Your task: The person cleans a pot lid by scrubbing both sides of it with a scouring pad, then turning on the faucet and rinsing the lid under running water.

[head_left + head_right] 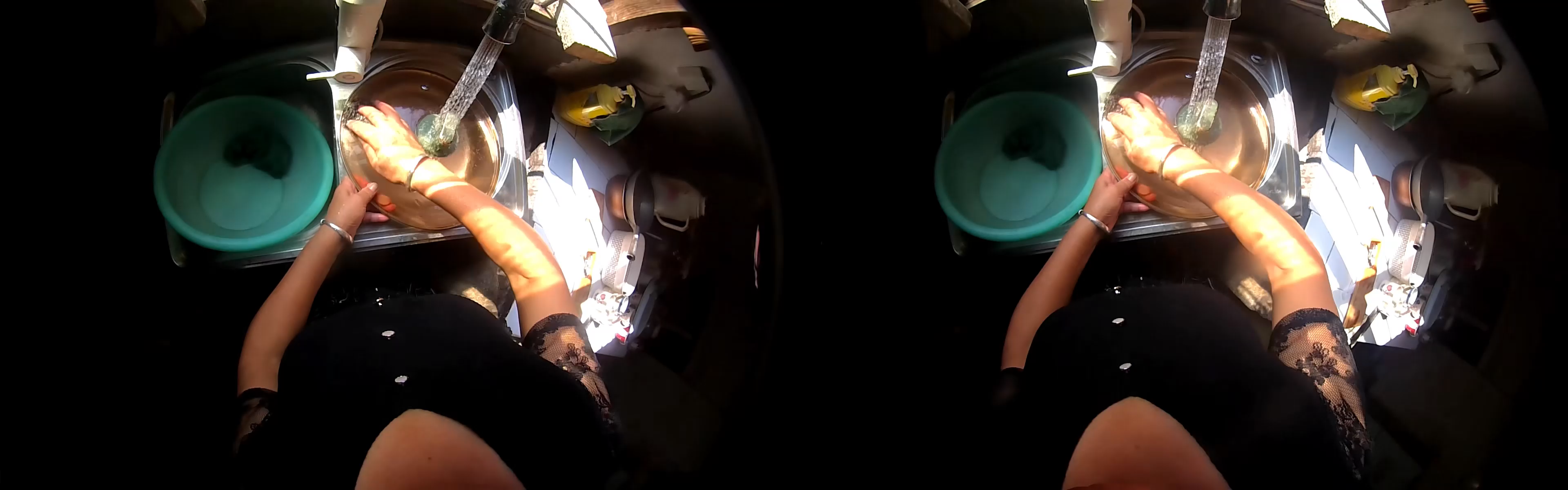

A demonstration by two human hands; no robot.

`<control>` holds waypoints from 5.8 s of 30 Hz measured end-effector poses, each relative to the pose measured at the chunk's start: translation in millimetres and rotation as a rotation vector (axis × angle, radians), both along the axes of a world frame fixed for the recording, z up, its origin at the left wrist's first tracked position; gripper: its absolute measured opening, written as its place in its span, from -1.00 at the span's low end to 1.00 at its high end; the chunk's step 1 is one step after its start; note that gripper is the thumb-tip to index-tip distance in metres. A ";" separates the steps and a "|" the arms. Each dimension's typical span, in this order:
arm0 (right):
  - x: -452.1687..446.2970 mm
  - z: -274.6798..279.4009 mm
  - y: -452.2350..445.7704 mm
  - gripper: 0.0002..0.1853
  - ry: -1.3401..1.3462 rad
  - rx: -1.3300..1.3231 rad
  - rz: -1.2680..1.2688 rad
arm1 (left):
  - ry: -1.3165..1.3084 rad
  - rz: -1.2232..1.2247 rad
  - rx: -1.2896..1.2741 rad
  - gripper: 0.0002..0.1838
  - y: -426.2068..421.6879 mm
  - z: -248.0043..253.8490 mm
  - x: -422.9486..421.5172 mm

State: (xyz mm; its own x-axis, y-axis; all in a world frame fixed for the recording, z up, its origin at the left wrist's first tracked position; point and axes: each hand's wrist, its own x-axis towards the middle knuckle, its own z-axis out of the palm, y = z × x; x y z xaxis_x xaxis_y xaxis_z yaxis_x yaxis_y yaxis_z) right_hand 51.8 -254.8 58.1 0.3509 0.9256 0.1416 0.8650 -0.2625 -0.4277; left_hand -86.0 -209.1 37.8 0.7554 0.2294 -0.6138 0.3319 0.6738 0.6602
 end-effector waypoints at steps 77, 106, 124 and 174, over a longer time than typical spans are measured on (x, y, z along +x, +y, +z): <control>168.4 -46.9 -86.2 -0.57 0.116 -0.057 -0.494 | 0.139 -0.056 0.120 -0.86 9.4 3.5 1.6; 21.5 -26.1 -150.7 -0.54 0.155 0.108 -0.470 | 0.147 -0.050 0.099 -0.91 10.7 4.1 7.7; -56.2 18.1 -101.6 -0.66 0.009 0.359 -0.342 | 0.028 0.037 0.149 -0.84 -10.8 41.7 6.9; 17.2 78.0 -149.6 -0.75 0.013 0.539 -0.401 | -0.203 -0.071 0.024 -0.85 -17.7 80.6 8.7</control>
